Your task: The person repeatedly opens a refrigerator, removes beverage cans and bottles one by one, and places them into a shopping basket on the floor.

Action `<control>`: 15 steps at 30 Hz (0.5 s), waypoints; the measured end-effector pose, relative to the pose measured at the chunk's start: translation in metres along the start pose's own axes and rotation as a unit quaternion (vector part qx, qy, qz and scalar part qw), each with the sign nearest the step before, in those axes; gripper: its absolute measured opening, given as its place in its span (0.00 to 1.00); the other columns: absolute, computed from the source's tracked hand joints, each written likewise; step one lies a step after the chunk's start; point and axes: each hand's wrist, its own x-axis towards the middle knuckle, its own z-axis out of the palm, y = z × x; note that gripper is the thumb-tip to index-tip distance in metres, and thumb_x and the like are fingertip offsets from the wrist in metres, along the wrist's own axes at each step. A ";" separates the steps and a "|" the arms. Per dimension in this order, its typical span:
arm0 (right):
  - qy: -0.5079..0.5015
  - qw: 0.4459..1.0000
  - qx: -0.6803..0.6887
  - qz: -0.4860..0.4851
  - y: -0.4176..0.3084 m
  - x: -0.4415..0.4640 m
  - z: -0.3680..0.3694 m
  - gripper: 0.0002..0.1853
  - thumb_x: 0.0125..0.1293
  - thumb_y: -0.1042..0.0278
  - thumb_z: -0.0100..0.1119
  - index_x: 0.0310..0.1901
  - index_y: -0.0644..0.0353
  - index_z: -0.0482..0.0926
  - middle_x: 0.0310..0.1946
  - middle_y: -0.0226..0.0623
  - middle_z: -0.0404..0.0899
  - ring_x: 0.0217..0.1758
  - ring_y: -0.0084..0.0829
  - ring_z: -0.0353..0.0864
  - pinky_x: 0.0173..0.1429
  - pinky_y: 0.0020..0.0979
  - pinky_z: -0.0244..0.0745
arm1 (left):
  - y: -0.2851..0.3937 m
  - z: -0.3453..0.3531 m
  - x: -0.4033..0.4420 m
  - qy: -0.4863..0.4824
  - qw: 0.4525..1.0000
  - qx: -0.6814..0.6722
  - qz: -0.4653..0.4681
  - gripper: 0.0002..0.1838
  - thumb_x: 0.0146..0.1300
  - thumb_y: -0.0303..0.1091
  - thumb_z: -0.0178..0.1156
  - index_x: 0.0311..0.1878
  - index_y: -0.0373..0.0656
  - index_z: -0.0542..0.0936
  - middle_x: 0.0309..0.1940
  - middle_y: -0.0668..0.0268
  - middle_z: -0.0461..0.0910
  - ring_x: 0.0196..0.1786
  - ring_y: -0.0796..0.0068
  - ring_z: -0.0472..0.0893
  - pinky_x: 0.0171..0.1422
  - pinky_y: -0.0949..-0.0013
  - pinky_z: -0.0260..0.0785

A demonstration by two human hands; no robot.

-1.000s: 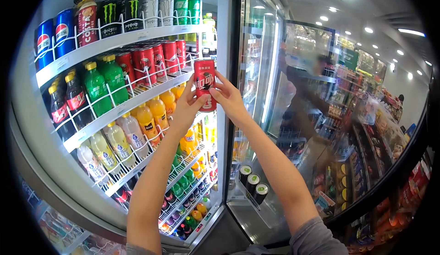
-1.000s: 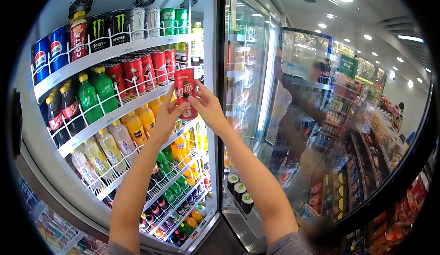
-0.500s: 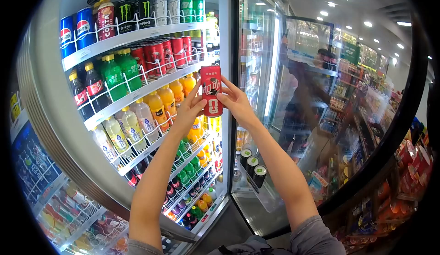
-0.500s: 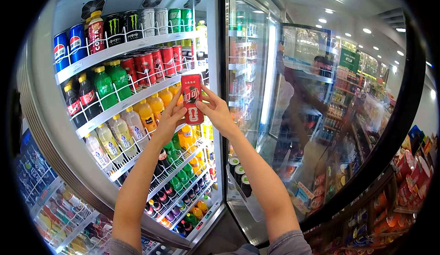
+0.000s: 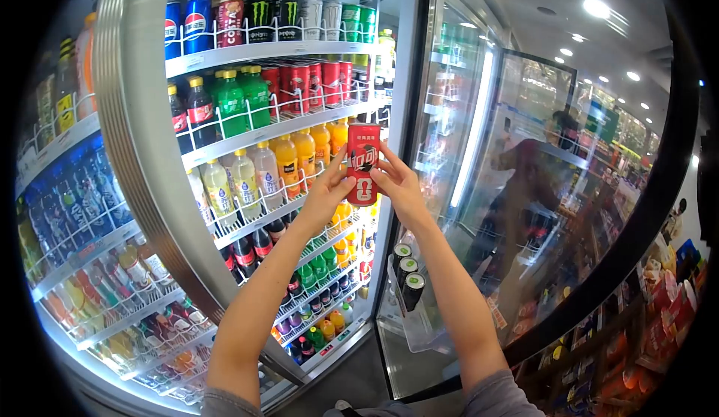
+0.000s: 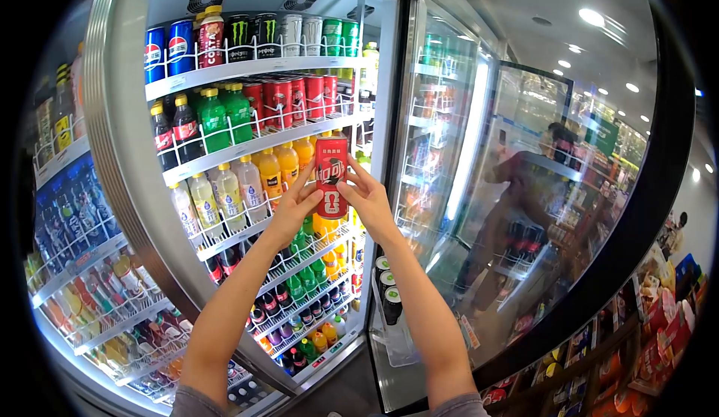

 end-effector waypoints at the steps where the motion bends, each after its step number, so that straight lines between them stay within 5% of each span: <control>1: -0.007 1.000 0.016 -0.008 0.000 -0.002 0.005 0.37 0.69 0.70 0.62 0.76 0.56 0.56 0.64 0.49 0.72 0.63 0.30 0.75 0.66 0.32 0.72 | 0.005 0.000 -0.003 0.012 1.000 0.022 0.004 0.37 0.73 0.29 0.54 0.80 0.52 0.49 0.64 0.56 0.73 0.63 0.70 0.75 0.66 0.66 0.69; 15: -0.122 0.988 0.085 0.030 -0.016 -0.063 0.056 0.37 0.68 0.68 0.63 0.75 0.58 0.57 0.63 0.45 0.73 0.64 0.32 0.74 0.67 0.31 0.70 | 0.060 0.035 -0.123 0.149 0.984 0.088 -0.034 0.38 0.72 0.33 0.56 0.80 0.54 0.49 0.64 0.54 0.73 0.63 0.70 0.74 0.65 0.65 0.69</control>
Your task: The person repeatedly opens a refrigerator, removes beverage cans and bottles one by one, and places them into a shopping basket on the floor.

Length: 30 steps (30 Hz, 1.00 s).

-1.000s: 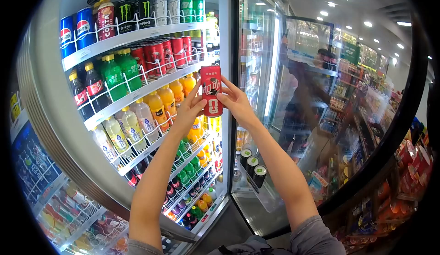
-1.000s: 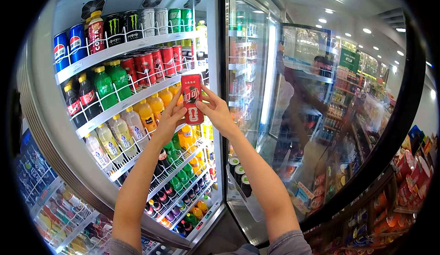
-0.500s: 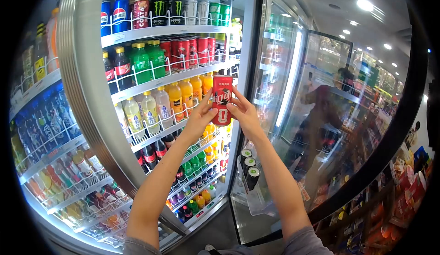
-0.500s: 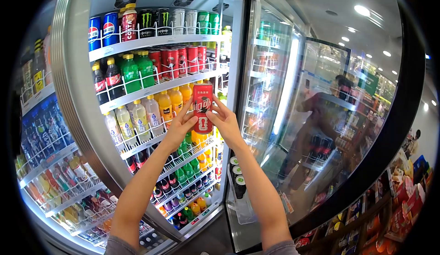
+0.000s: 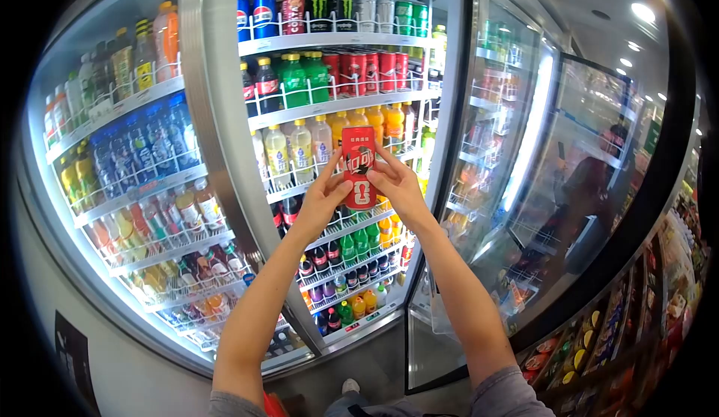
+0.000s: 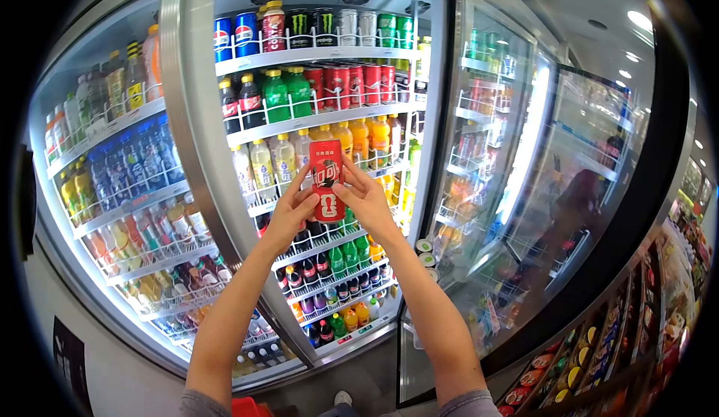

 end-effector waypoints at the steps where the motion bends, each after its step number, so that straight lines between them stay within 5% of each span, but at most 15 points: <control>1: -0.009 1.000 -0.009 0.008 -0.002 -0.004 0.008 0.37 0.68 0.68 0.63 0.75 0.57 0.57 0.63 0.45 0.73 0.64 0.32 0.74 0.67 0.31 0.71 | 0.003 -0.001 -0.011 0.016 1.000 0.000 0.016 0.38 0.72 0.33 0.56 0.80 0.54 0.49 0.64 0.54 0.73 0.63 0.70 0.74 0.64 0.65 0.70; 30: -0.265 0.943 0.160 0.120 0.071 -0.044 0.233 0.37 0.66 0.71 0.66 0.73 0.61 0.60 0.57 0.47 0.78 0.57 0.28 0.79 0.61 0.30 0.75 | 0.071 -0.118 -0.250 0.272 0.959 0.078 -0.028 0.39 0.67 0.32 0.62 0.77 0.54 0.53 0.60 0.58 0.76 0.59 0.69 0.77 0.63 0.64 0.72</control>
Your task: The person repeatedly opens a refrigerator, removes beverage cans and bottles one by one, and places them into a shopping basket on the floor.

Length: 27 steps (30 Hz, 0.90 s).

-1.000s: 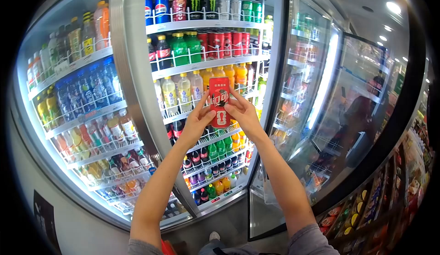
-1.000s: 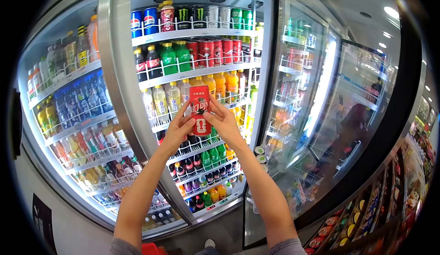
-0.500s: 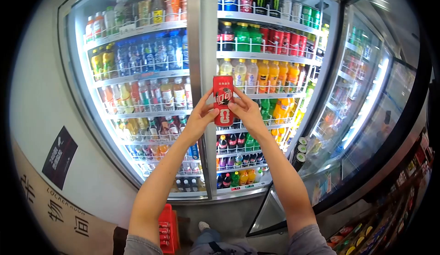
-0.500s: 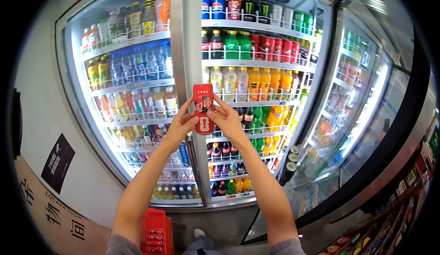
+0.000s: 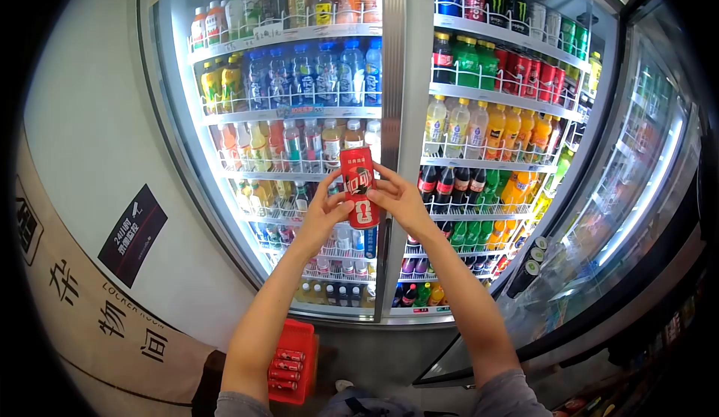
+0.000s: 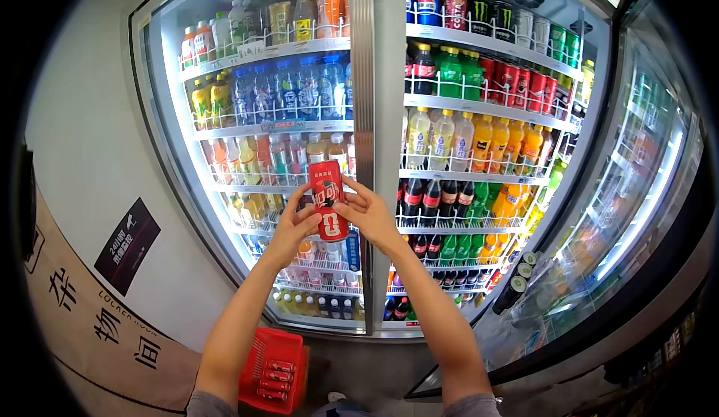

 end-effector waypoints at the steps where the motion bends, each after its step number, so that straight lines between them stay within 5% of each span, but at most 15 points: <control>1: -0.003 1.000 0.001 0.003 0.005 0.005 0.005 0.37 0.66 0.71 0.66 0.73 0.61 0.60 0.57 0.47 0.78 0.57 0.28 0.79 0.61 0.30 0.75 | 0.000 -0.007 0.001 0.004 1.000 -0.005 0.003 0.39 0.67 0.32 0.62 0.77 0.54 0.53 0.60 0.58 0.75 0.60 0.69 0.77 0.63 0.64 0.72; 12: -0.087 0.996 -0.024 0.013 0.046 0.071 0.064 0.37 0.66 0.72 0.65 0.74 0.58 0.59 0.62 0.47 0.74 0.60 0.30 0.78 0.63 0.31 0.75 | -0.003 -0.105 -0.006 0.074 0.997 -0.023 -0.014 0.37 0.64 0.32 0.66 0.74 0.42 0.59 0.60 0.55 0.76 0.60 0.68 0.77 0.65 0.62 0.71; 27: -0.197 0.971 0.051 0.128 0.181 0.127 0.191 0.37 0.68 0.73 0.62 0.75 0.56 0.56 0.64 0.48 0.72 0.63 0.30 0.75 0.65 0.32 0.73 | -0.040 -0.241 -0.095 0.265 0.964 0.023 -0.022 0.39 0.64 0.35 0.65 0.75 0.44 0.58 0.63 0.55 0.73 0.62 0.67 0.76 0.62 0.64 0.71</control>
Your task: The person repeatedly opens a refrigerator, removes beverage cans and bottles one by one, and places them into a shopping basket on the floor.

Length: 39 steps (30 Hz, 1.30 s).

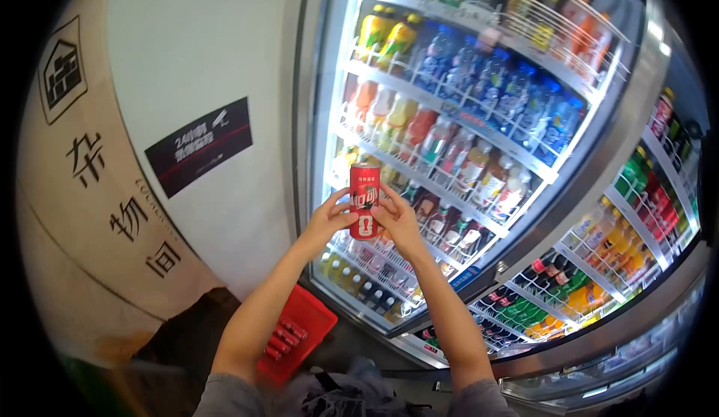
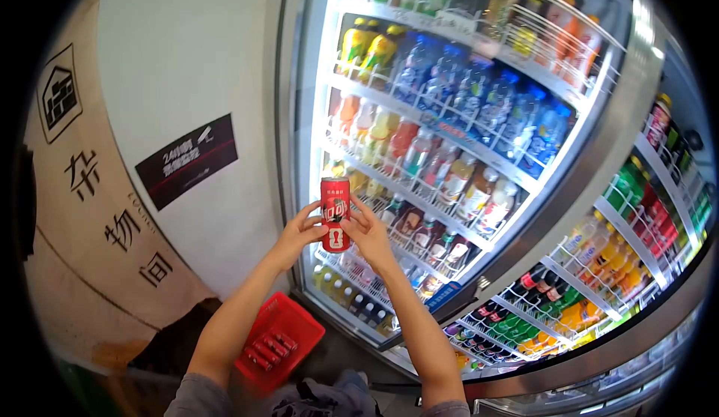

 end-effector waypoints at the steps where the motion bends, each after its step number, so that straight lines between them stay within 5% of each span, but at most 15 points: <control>1: -0.016 1.000 0.011 0.015 0.006 0.005 0.012 0.36 0.68 0.74 0.62 0.75 0.56 0.57 0.64 0.48 0.73 0.63 0.30 0.75 0.65 0.32 0.73 | -0.007 -0.013 -0.007 0.030 1.000 0.001 -0.009 0.39 0.65 0.35 0.65 0.76 0.44 0.58 0.61 0.56 0.74 0.62 0.67 0.76 0.62 0.64 0.71; 11: -0.191 0.964 0.058 0.178 0.188 0.024 0.102 0.29 0.68 0.73 0.61 0.68 0.63 0.63 0.60 0.46 0.76 0.63 0.31 0.75 0.64 0.31 0.73 | -0.094 -0.109 -0.138 0.294 0.950 -0.009 -0.110 0.38 0.65 0.34 0.63 0.76 0.46 0.58 0.58 0.60 0.74 0.57 0.71 0.76 0.61 0.65 0.70; 19: -0.311 0.921 -0.008 0.236 0.346 -0.019 0.158 0.33 0.70 0.67 0.60 0.74 0.60 0.58 0.65 0.47 0.71 0.67 0.34 0.71 0.67 0.35 0.69 | -0.194 -0.150 -0.243 0.419 0.889 -0.097 -0.156 0.35 0.69 0.33 0.60 0.76 0.47 0.58 0.60 0.65 0.75 0.59 0.72 0.76 0.59 0.66 0.72; 25: -0.296 0.914 -0.073 0.266 0.417 -0.045 0.151 0.32 0.69 0.69 0.61 0.72 0.60 0.63 0.57 0.42 0.76 0.54 0.31 0.82 0.56 0.30 0.78 | -0.291 -0.166 -0.267 0.454 0.860 -0.135 -0.189 0.36 0.68 0.33 0.62 0.76 0.46 0.58 0.60 0.66 0.72 0.58 0.74 0.76 0.58 0.67 0.72; 32: -0.237 0.919 -0.147 0.279 0.527 -0.069 0.111 0.28 0.68 0.69 0.61 0.69 0.61 0.67 0.55 0.41 0.79 0.57 0.30 0.81 0.58 0.31 0.76 | -0.408 -0.175 -0.264 0.483 0.832 -0.156 -0.221 0.35 0.67 0.32 0.64 0.74 0.43 0.60 0.61 0.61 0.72 0.58 0.71 0.76 0.60 0.66 0.71; 34: -0.232 0.927 -0.205 0.212 0.558 -0.074 0.100 0.27 0.67 0.71 0.61 0.67 0.61 0.70 0.55 0.43 0.80 0.55 0.32 0.82 0.58 0.33 0.77 | -0.445 -0.178 -0.260 0.481 0.836 -0.154 -0.213 0.32 0.67 0.33 0.64 0.71 0.42 0.63 0.62 0.61 0.72 0.59 0.71 0.75 0.59 0.66 0.72; 39: -0.224 0.897 -0.274 0.263 0.602 -0.083 0.084 0.30 0.62 0.68 0.65 0.66 0.63 0.70 0.55 0.49 0.81 0.55 0.37 0.82 0.58 0.34 0.76 | -0.520 -0.172 -0.259 0.516 0.799 -0.172 -0.257 0.31 0.67 0.37 0.64 0.70 0.45 0.64 0.63 0.62 0.72 0.59 0.70 0.75 0.56 0.65 0.73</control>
